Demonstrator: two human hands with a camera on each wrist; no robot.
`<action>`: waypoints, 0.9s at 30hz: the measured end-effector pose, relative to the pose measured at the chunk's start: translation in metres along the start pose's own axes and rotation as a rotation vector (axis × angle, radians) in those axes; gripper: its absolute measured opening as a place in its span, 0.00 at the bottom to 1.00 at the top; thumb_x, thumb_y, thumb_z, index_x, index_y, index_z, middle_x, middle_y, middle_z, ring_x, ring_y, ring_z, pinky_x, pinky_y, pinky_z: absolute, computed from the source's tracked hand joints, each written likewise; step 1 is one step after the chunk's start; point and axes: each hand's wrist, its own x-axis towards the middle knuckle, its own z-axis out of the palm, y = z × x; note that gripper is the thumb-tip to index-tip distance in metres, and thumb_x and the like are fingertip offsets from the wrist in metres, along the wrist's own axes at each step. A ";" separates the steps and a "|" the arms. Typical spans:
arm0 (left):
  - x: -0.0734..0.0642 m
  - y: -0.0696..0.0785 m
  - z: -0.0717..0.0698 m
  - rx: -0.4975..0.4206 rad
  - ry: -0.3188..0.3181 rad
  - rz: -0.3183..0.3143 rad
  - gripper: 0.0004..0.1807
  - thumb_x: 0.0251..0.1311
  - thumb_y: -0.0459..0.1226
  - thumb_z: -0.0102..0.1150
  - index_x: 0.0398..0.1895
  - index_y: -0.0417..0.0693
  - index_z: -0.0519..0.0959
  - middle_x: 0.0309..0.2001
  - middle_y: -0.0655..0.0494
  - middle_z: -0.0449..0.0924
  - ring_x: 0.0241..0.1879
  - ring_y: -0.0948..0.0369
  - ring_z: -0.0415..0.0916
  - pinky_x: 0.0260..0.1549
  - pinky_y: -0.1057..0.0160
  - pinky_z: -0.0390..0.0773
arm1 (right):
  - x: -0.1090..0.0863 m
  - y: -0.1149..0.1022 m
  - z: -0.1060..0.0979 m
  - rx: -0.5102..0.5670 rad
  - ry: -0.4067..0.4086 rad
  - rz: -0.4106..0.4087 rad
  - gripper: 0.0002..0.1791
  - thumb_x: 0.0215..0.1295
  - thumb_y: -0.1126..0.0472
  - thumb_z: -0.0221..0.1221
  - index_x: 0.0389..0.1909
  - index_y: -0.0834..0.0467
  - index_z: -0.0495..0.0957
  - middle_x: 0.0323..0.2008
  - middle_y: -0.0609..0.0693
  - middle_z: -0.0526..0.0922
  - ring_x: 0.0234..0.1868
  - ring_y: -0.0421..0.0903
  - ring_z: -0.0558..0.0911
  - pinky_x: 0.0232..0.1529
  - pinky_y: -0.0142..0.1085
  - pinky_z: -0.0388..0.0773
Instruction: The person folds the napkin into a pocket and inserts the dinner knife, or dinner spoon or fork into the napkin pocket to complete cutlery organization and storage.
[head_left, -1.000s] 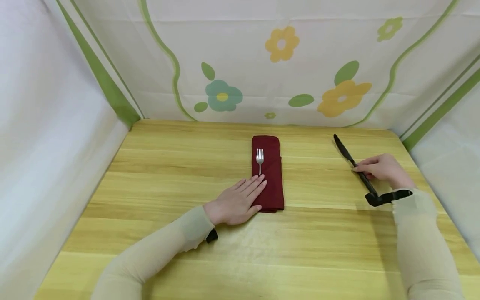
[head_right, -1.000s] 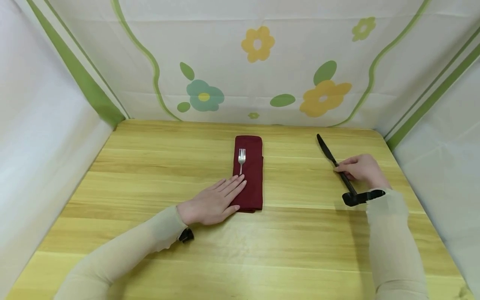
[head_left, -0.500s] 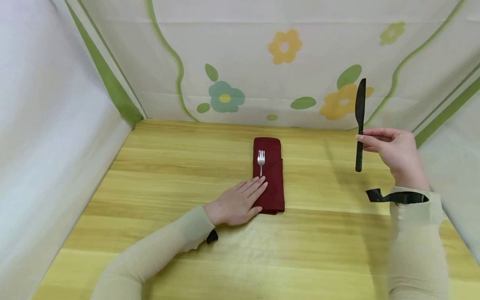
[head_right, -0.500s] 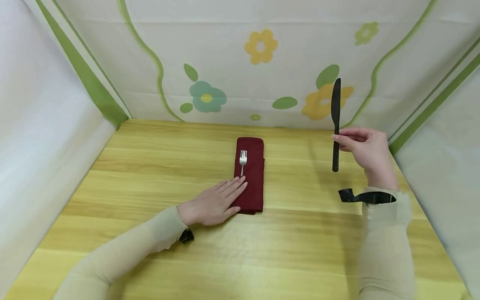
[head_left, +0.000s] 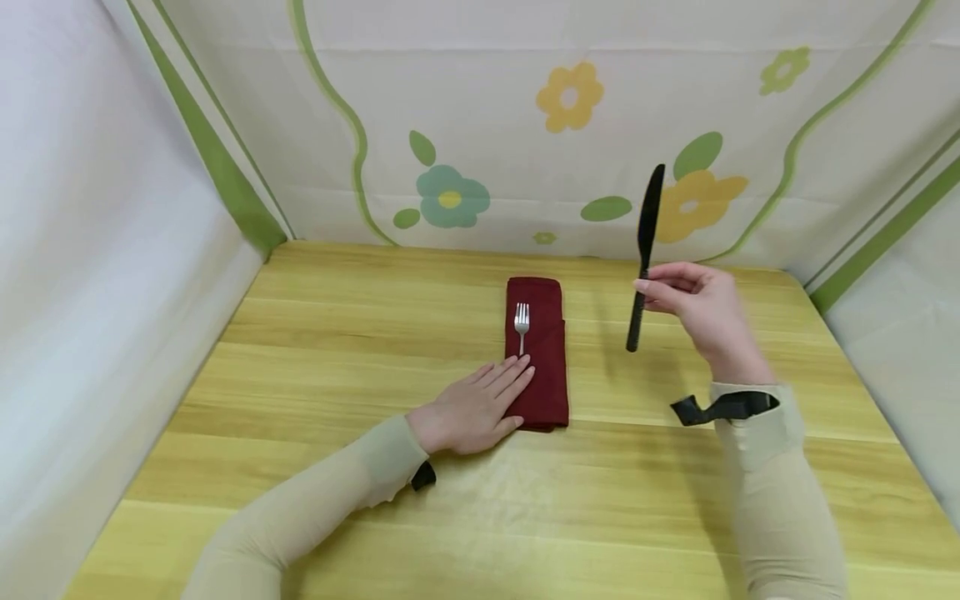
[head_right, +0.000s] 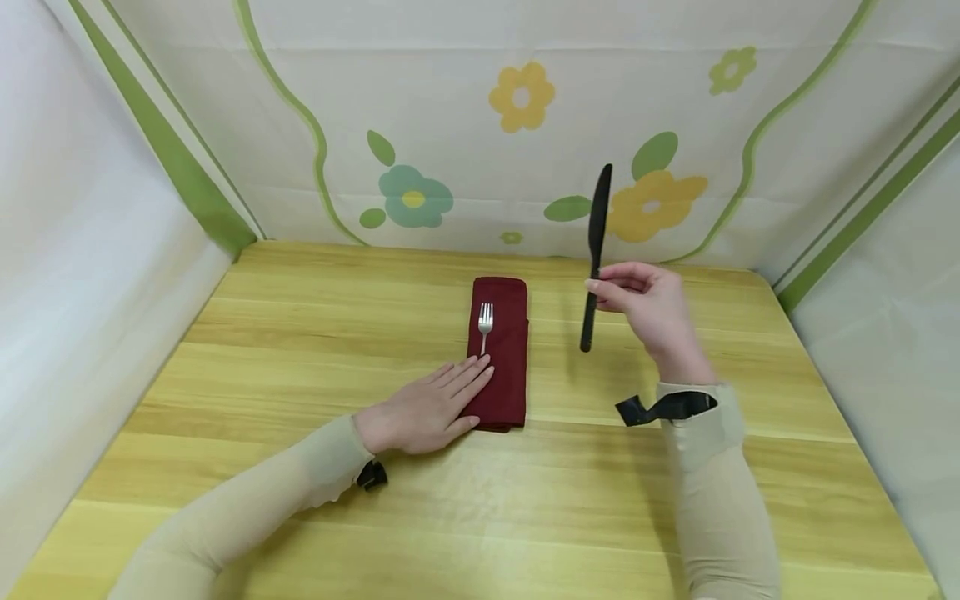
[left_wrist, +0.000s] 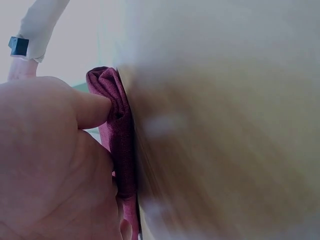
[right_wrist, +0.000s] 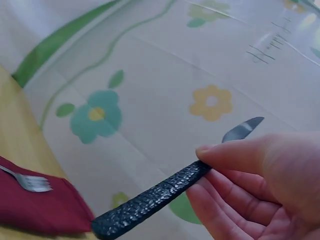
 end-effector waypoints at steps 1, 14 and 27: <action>0.000 0.000 -0.001 0.001 0.002 0.003 0.38 0.81 0.53 0.34 0.83 0.46 0.37 0.82 0.51 0.30 0.79 0.56 0.28 0.75 0.57 0.36 | 0.000 0.001 0.005 0.029 -0.019 -0.002 0.13 0.61 0.64 0.72 0.43 0.66 0.84 0.34 0.51 0.87 0.30 0.44 0.85 0.35 0.35 0.85; 0.005 -0.013 -0.029 -0.667 0.253 0.044 0.43 0.73 0.52 0.57 0.83 0.52 0.50 0.81 0.55 0.46 0.77 0.57 0.47 0.72 0.51 0.55 | -0.015 -0.005 0.059 0.106 -0.190 -0.061 0.09 0.63 0.69 0.70 0.40 0.69 0.82 0.35 0.55 0.86 0.33 0.48 0.88 0.40 0.41 0.86; 0.017 -0.002 -0.045 -1.319 0.490 -0.025 0.16 0.68 0.36 0.65 0.57 0.40 0.82 0.45 0.50 0.87 0.43 0.49 0.86 0.46 0.48 0.84 | -0.019 -0.013 0.081 0.020 -0.253 -0.074 0.10 0.63 0.65 0.71 0.40 0.65 0.82 0.34 0.54 0.87 0.36 0.51 0.87 0.44 0.41 0.85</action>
